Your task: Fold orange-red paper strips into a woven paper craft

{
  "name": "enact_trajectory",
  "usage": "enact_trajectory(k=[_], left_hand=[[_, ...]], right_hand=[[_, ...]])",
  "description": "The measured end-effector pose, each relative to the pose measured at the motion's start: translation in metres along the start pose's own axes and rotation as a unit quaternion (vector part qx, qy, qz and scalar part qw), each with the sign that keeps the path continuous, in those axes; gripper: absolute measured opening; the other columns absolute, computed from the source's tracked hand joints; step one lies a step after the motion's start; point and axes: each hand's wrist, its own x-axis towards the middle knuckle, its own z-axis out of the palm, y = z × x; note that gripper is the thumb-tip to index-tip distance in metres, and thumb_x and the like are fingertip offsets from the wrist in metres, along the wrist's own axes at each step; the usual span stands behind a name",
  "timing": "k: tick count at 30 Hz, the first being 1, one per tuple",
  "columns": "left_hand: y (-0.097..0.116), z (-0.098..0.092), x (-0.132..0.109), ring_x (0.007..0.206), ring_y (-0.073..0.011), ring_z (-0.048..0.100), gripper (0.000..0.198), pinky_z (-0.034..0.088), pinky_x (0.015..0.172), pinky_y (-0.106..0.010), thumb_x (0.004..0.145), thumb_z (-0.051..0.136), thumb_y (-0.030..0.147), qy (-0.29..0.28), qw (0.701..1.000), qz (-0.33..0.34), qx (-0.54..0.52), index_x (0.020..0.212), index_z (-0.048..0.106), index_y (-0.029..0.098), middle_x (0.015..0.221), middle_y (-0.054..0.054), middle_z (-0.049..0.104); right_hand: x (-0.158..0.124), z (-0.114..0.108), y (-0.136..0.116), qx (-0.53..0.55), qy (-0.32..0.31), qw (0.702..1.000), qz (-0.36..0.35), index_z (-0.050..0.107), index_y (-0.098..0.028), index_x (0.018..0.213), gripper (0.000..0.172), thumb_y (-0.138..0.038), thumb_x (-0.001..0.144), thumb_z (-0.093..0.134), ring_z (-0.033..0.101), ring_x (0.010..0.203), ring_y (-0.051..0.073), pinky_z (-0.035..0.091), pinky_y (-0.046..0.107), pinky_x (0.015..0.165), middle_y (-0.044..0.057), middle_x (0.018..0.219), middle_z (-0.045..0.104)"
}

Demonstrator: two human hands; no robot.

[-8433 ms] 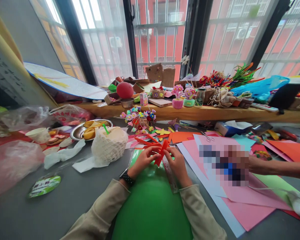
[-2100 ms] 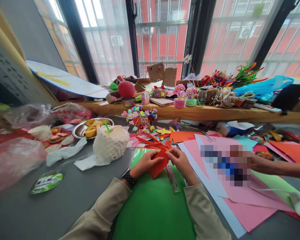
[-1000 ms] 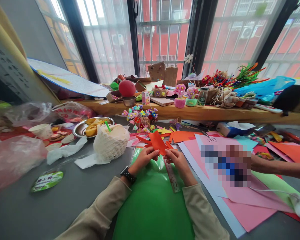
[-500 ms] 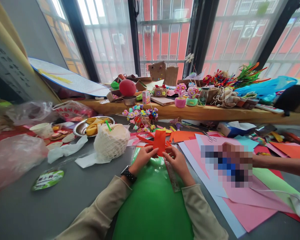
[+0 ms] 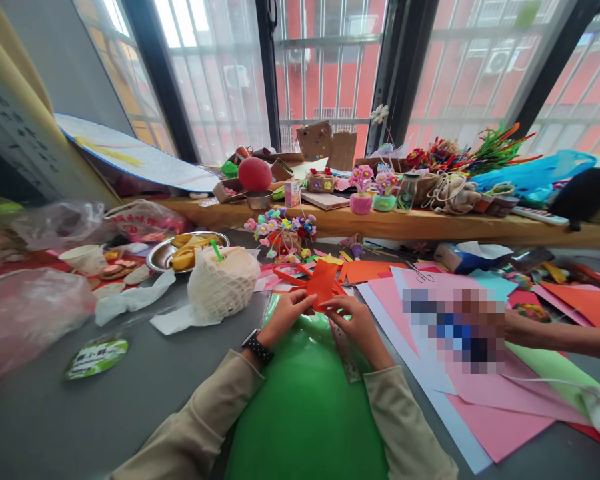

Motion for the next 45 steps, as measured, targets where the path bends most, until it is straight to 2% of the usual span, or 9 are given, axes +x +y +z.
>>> enact_trajectory(k=[5,9,13,20,33,36,40,43,45], left_hand=[[0.0,0.0,0.0,0.051,-0.0102,0.051,0.03,0.039,0.05,-0.02,0.064,0.05,0.041,-0.019,1.0,0.016,0.002,0.064,0.054,0.011,0.053,-0.001,0.053],[0.001,0.002,-0.001,0.055,-0.0119,0.054,0.032,0.04,0.052,-0.021,0.062,0.052,0.043,-0.04,0.999,0.016,0.002,0.067,0.055,0.012,0.059,-0.002,0.056],[0.002,0.002,-0.002,0.057,-0.0125,0.055,0.034,0.04,0.053,-0.021,0.061,0.052,0.044,-0.062,0.998,0.012,-0.008,0.066,0.055,0.011,0.06,-0.003,0.057],[0.003,0.002,-0.003,0.059,-0.012,0.055,0.032,0.041,0.055,-0.021,0.062,0.053,0.042,-0.097,0.995,0.008,-0.031,0.071,0.056,0.011,0.066,-0.004,0.058],[-0.002,0.003,-0.001,0.056,-0.0102,0.053,0.033,0.041,0.057,-0.022,0.058,0.059,0.038,-0.106,0.99,-0.033,-0.081,0.075,0.058,0.01,0.066,-0.005,0.06],[0.0,0.003,-0.002,0.058,-0.0108,0.054,0.036,0.041,0.057,-0.022,0.057,0.06,0.038,-0.107,0.988,-0.046,-0.101,0.078,0.058,0.01,0.067,-0.006,0.06],[0.007,0.003,-0.004,0.06,-0.0116,0.055,0.038,0.041,0.058,-0.022,0.054,0.062,0.037,-0.091,0.987,-0.057,-0.123,0.08,0.059,0.01,0.072,-0.006,0.06],[0.008,0.003,-0.004,0.062,-0.0117,0.055,0.037,0.041,0.058,-0.022,0.054,0.062,0.036,-0.088,0.988,-0.054,-0.118,0.081,0.059,0.011,0.075,-0.006,0.06],[0.007,0.003,-0.004,0.062,-0.0117,0.054,0.036,0.041,0.059,-0.022,0.056,0.062,0.036,-0.095,0.989,-0.048,-0.107,0.082,0.06,0.012,0.076,-0.006,0.06]], right_hand=[[0.001,-0.001,-0.002,0.001,0.019,1.0,0.008,0.062,-0.019,0.073,0.018,-0.034,0.067,0.053,0.054,0.073,0.016,0.043,0.026,0.061,0.004,0.077,0.059],[0.001,0.003,-0.001,0.016,0.064,0.996,0.057,0.059,-0.017,0.069,0.024,-0.04,0.065,0.053,0.054,0.064,0.016,0.042,0.026,0.058,0.005,0.07,0.059],[0.001,0.007,0.002,0.027,0.083,0.992,0.094,0.057,-0.015,0.07,0.029,-0.043,0.064,0.052,0.053,0.058,0.016,0.04,0.026,0.054,0.004,0.064,0.059],[0.001,0.009,0.004,0.027,0.104,0.99,0.089,0.053,-0.016,0.071,0.026,-0.042,0.067,0.05,0.052,0.057,0.014,0.039,0.024,0.052,0.003,0.063,0.057],[0.0,0.011,0.001,0.017,0.094,0.992,0.078,0.05,-0.017,0.069,0.025,-0.042,0.069,0.047,0.05,0.052,0.014,0.04,0.025,0.051,0.002,0.059,0.053],[0.001,0.013,0.003,0.04,0.114,0.99,0.078,0.049,-0.017,0.075,0.026,-0.042,0.067,0.049,0.05,0.053,0.013,0.041,0.025,0.051,0.002,0.063,0.053],[0.002,0.014,0.004,0.071,0.163,0.979,0.098,0.044,-0.018,0.089,0.039,-0.043,0.062,0.055,0.051,0.054,0.013,0.041,0.025,0.049,0.002,0.071,0.053],[0.001,0.013,0.0,0.055,0.116,0.986,0.106,0.048,-0.017,0.072,0.028,-0.044,0.066,0.05,0.05,0.051,0.013,0.04,0.025,0.05,0.001,0.058,0.053],[-0.001,0.011,-0.004,0.037,0.098,0.99,0.099,0.048,-0.017,0.063,0.028,-0.044,0.069,0.046,0.05,0.05,0.013,0.038,0.024,0.051,0.0,0.052,0.051]])
